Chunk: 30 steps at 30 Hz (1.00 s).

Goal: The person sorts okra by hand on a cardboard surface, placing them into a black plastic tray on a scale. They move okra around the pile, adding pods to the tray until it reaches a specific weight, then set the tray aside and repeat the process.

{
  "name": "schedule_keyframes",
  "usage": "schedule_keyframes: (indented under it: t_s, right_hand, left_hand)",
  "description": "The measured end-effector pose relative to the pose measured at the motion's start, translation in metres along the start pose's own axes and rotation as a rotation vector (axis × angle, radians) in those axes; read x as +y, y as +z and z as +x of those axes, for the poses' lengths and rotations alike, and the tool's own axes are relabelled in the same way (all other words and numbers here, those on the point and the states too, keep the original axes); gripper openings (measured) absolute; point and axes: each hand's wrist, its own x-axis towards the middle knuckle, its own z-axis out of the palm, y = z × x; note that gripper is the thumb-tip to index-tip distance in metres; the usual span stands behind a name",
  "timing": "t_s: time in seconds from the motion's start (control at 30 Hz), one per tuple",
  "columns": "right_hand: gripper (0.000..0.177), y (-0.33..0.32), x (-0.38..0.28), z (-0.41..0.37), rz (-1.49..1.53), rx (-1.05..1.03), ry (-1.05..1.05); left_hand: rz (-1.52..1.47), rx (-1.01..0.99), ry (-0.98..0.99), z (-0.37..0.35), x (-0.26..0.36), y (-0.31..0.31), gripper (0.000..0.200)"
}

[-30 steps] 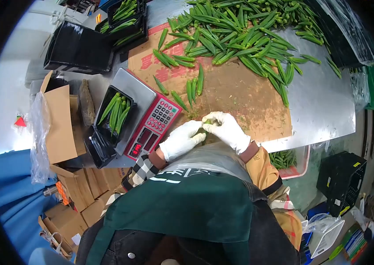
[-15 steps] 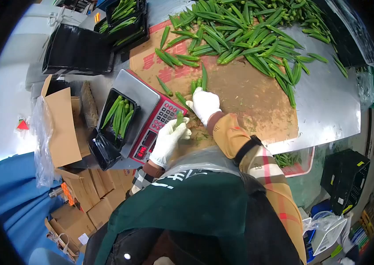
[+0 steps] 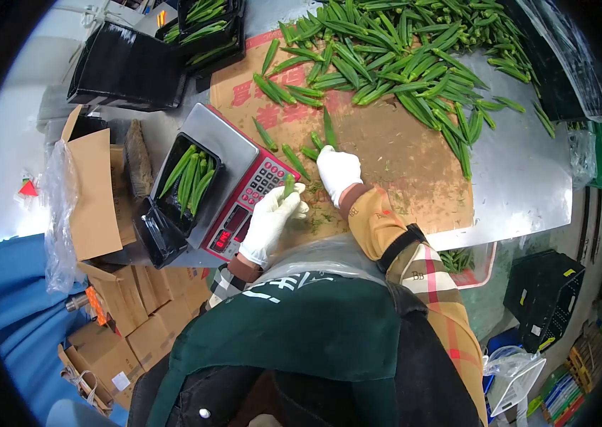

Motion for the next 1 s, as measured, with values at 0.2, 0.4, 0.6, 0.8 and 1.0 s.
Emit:
schedule_keyframes:
  t_s: [0.2, 0.4, 0.6, 0.8, 1.0]
  right_hand:
    - [0.021, 0.008, 0.001, -0.005, 0.081, 0.133, -0.049]
    - [0.033, -0.004, 0.014, 0.002, 0.106, 0.065, 0.015]
    - [0.025, -0.04, 0.011, -0.046, 1.579, -0.57, 0.249]
    - [0.022, -0.057, 0.01, -0.082, 1.972, -0.922, 0.163]
    - [0.019, -0.057, -0.004, -0.09, 1.945, -0.921, 0.194]
  left_hand:
    - [0.033, -0.022, -0.024, -0.006, -0.002, -0.001, 0.035]
    - [-0.054, 0.017, 0.002, -0.015, -0.01, -0.004, 0.031]
    - [-0.481, -0.034, -0.091, -0.013, -0.011, -0.016, 0.045]
    - [-0.607, -0.172, -0.003, -0.019, 0.015, 0.006, 0.048]
    - [-0.548, -0.141, 0.008, -0.025, 0.027, 0.016, 0.051]
